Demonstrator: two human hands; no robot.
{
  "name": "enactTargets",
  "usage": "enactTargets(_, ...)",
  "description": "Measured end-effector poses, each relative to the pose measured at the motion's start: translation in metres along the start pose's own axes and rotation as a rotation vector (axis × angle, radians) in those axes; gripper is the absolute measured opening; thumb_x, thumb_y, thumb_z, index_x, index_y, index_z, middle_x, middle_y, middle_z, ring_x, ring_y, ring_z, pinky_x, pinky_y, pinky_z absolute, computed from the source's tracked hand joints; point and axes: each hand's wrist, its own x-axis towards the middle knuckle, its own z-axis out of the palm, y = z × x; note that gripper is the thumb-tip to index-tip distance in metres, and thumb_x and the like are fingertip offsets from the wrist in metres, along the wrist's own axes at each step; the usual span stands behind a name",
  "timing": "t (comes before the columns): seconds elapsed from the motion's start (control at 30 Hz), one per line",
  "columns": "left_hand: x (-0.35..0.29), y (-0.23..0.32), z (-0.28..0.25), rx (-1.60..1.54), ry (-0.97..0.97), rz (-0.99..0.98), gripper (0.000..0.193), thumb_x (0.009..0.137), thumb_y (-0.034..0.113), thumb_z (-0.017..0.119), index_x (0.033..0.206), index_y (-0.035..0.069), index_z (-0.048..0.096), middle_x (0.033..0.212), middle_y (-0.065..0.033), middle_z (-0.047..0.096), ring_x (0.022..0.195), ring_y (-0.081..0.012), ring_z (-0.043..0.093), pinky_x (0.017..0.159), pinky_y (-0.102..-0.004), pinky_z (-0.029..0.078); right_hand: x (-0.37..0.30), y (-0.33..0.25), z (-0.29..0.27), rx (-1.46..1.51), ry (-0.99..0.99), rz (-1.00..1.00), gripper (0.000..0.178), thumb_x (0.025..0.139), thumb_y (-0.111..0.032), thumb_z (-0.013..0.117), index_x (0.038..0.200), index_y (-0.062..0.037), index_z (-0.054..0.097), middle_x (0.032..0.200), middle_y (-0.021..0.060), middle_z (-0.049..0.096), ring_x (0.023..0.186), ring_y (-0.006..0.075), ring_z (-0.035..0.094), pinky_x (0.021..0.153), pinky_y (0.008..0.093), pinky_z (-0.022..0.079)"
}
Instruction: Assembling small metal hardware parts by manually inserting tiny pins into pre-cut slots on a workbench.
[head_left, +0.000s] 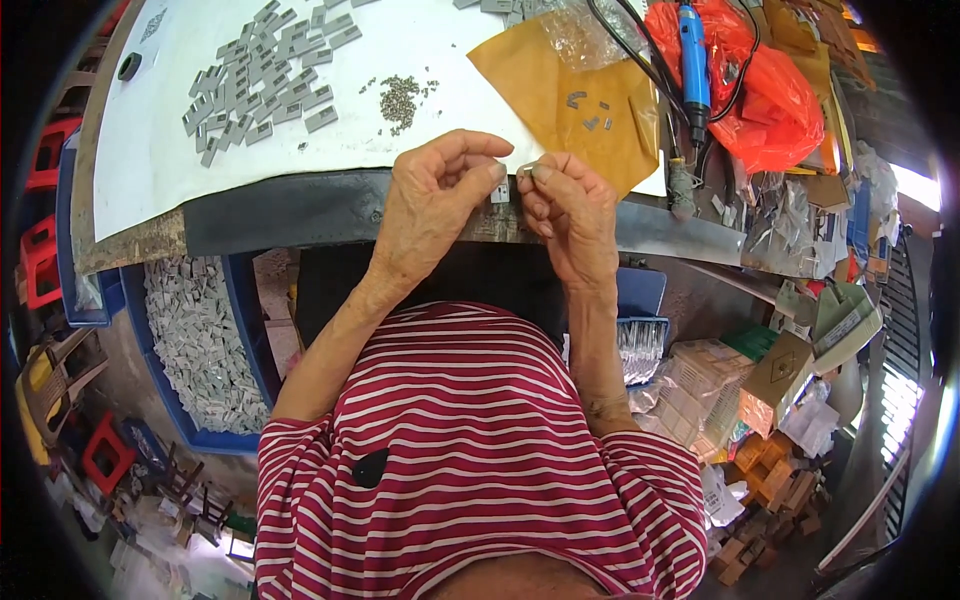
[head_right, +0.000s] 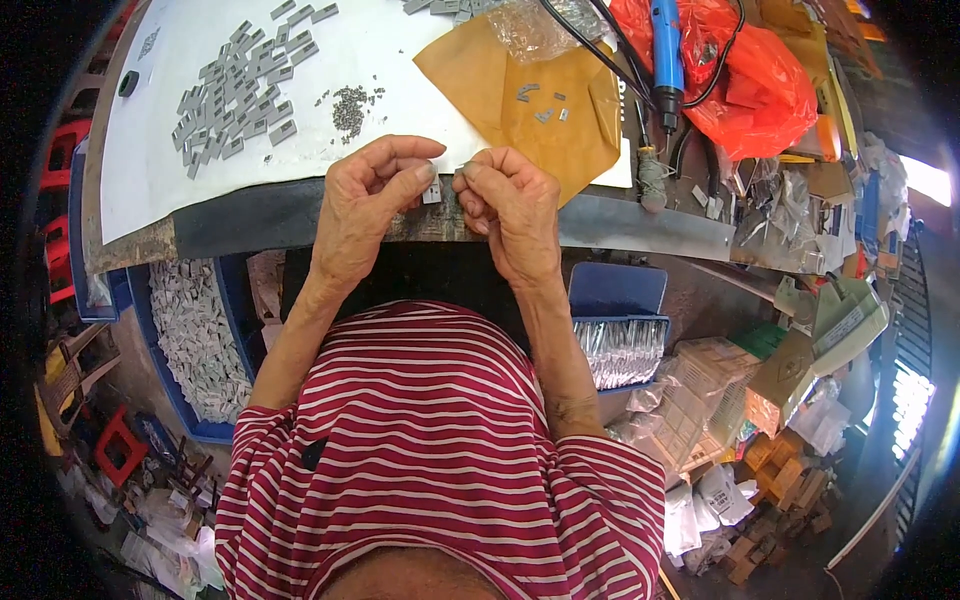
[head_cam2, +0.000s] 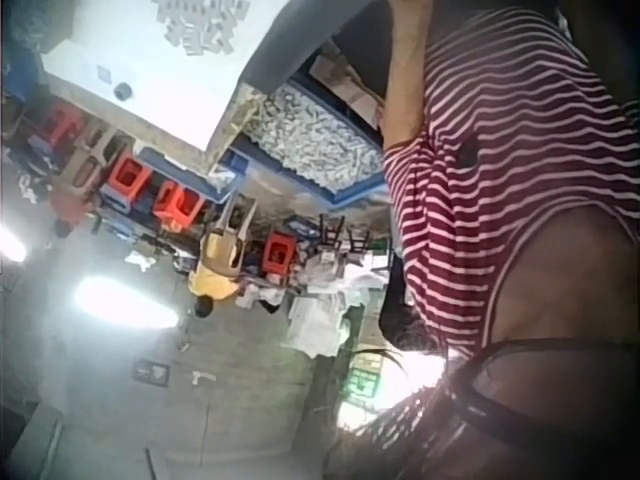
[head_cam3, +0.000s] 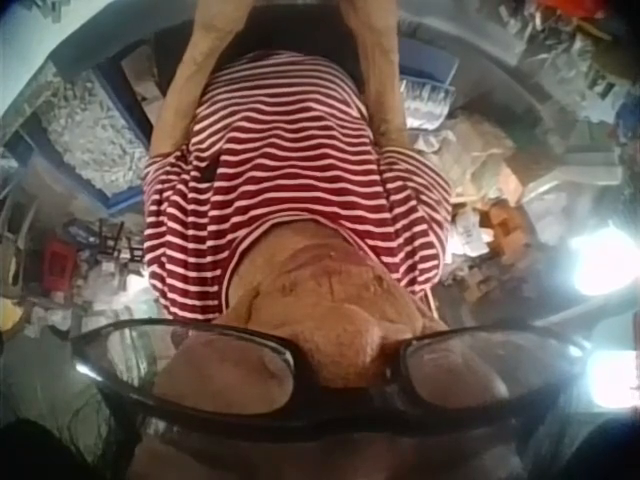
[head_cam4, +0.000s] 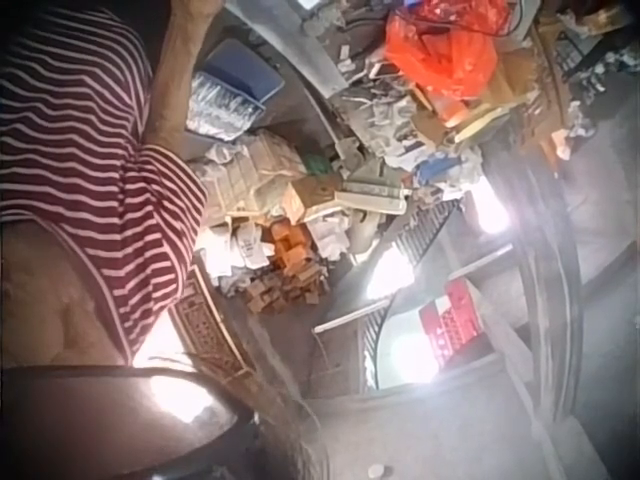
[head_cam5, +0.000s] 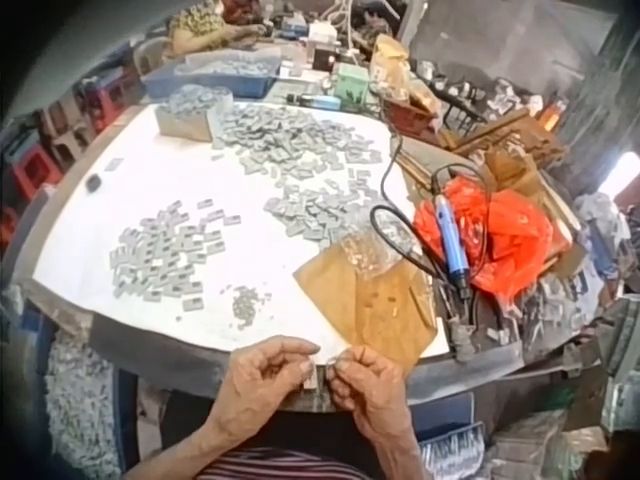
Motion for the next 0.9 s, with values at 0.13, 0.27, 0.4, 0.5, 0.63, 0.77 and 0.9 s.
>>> enactTargets(0.13,0.0012,-0.0013,-0.0021,-0.013,0.007,-0.004,0.020,0.080,0.008,0.056,0.097,-0.002,0.060,0.069,0.0012,0.057,0.061,-0.0024,0.049,0.056,-0.0154,0.040,0.0009,-0.0011,0.0024,-0.036,0.001,-0.025,0.007,0.081,-0.004,0.055,0.081,0.0025,0.053,0.071,0.0076,0.058,0.052,0.0064,0.046,0.043,0.0171,0.034)
enactTargets(0.27,0.0009,-0.0010,-0.0030,-0.004,0.014,0.009,0.019,0.080,0.009,0.057,0.095,-0.002,0.060,0.068,0.0003,0.058,0.060,-0.0034,0.051,0.054,-0.0155,0.041,0.0011,-0.0013,0.0036,-0.112,0.014,-0.055,0.006,0.082,-0.003,0.054,0.081,0.0033,0.053,0.068,0.0083,0.057,0.050,0.0067,0.045,0.043,0.0171,0.034)
enactTargets(0.4,0.0012,-0.0015,-0.0037,-0.042,0.021,-0.012,0.017,0.080,0.009,0.058,0.093,-0.001,0.060,0.066,-0.0002,0.058,0.059,-0.0035,0.052,0.052,-0.0151,0.041,-0.0002,-0.0046,0.0039,-0.186,0.041,-0.074,0.006,0.081,-0.002,0.054,0.080,0.0038,0.053,0.067,0.0088,0.057,0.049,0.0069,0.046,0.042,0.0173,0.035)
enactTargets(0.5,0.0008,-0.0001,-0.0046,-0.011,0.005,-0.044,0.017,0.082,0.008,0.057,0.096,-0.001,0.060,0.068,0.0001,0.059,0.062,-0.0036,0.052,0.056,-0.0165,0.040,0.0004,-0.0047,0.0017,-0.183,0.071,-0.098,0.005,0.081,-0.001,0.054,0.080,0.0039,0.052,0.067,0.0086,0.057,0.049,0.0068,0.046,0.041,0.0173,0.035)
enactTargets(0.63,0.0008,-0.0018,-0.0047,0.003,0.007,-0.025,0.016,0.082,0.008,0.057,0.095,-0.001,0.059,0.069,-0.0002,0.059,0.062,-0.0040,0.053,0.056,-0.0165,0.040,0.0000,-0.0041,0.0036,-0.160,0.091,-0.111,0.005,0.081,-0.001,0.054,0.081,0.0040,0.052,0.066,0.0085,0.057,0.048,0.0065,0.046,0.041,0.0171,0.035)
enactTargets(0.77,0.0014,-0.0027,-0.0041,0.001,0.003,-0.006,0.015,0.082,0.008,0.057,0.094,-0.001,0.058,0.070,-0.0006,0.059,0.062,-0.0043,0.053,0.056,-0.0167,0.041,-0.0012,-0.0043,0.0041,-0.179,0.056,-0.107,0.006,0.082,-0.001,0.054,0.082,0.0038,0.052,0.066,0.0081,0.058,0.048,0.0065,0.046,0.042,0.0171,0.035)
enactTargets(0.9,0.0018,-0.0052,-0.0029,-0.036,0.025,0.017,0.013,0.080,0.008,0.058,0.090,0.000,0.058,0.067,-0.0005,0.059,0.059,-0.0037,0.054,0.052,-0.0157,0.041,-0.0017,-0.0032,0.0032,-0.182,0.014,-0.089,0.006,0.082,-0.003,0.055,0.082,0.0035,0.053,0.066,0.0077,0.058,0.048,0.0063,0.046,0.042,0.0170,0.035)
